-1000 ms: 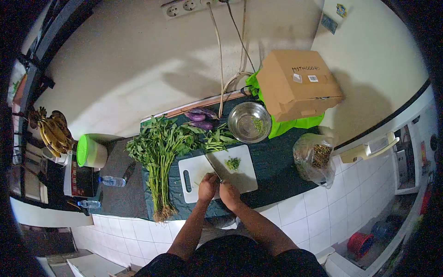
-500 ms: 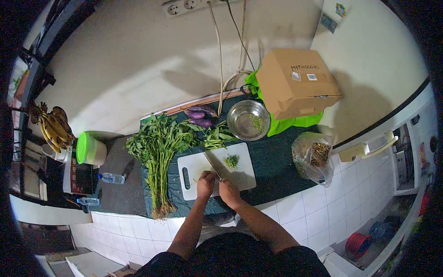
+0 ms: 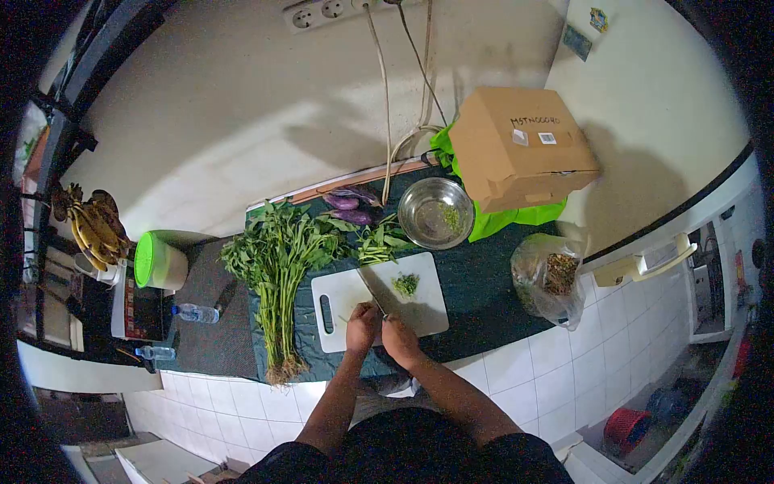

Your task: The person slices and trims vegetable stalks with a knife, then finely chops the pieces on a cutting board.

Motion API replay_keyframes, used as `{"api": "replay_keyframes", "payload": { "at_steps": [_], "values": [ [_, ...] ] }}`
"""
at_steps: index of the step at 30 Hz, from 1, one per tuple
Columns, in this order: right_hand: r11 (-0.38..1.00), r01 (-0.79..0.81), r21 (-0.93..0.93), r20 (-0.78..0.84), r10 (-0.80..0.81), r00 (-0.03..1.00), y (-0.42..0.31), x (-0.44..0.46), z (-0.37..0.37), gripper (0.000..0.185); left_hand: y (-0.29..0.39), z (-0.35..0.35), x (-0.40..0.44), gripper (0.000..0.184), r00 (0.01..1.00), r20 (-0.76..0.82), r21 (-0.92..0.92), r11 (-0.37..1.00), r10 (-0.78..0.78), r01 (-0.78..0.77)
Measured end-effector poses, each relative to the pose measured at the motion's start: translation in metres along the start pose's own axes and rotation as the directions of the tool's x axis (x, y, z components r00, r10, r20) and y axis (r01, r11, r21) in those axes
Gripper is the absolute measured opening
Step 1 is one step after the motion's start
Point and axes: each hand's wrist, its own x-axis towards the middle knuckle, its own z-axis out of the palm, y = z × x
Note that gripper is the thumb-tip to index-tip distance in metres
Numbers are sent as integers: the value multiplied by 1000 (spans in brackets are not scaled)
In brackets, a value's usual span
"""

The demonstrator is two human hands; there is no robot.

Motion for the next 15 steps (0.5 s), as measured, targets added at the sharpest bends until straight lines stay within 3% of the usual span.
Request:
{"api": "replay_keyframes", "payload": {
  "at_steps": [10, 12, 15],
  "values": [
    [999, -31, 9, 71, 30, 997, 4, -12, 0, 31, -5, -1, -2, 14, 998, 19, -71, 995, -64, 65],
    [990, -139, 2, 119, 137, 983, 0, -6, -3, 30, -5, -2, 0, 16, 994, 48, -87, 991, -96, 100],
    [999, -37, 6, 79, 37, 996, 0, 10, 0, 27, -1, -8, 2, 16, 992, 65, -78, 991, -105, 110]
  ]
}}
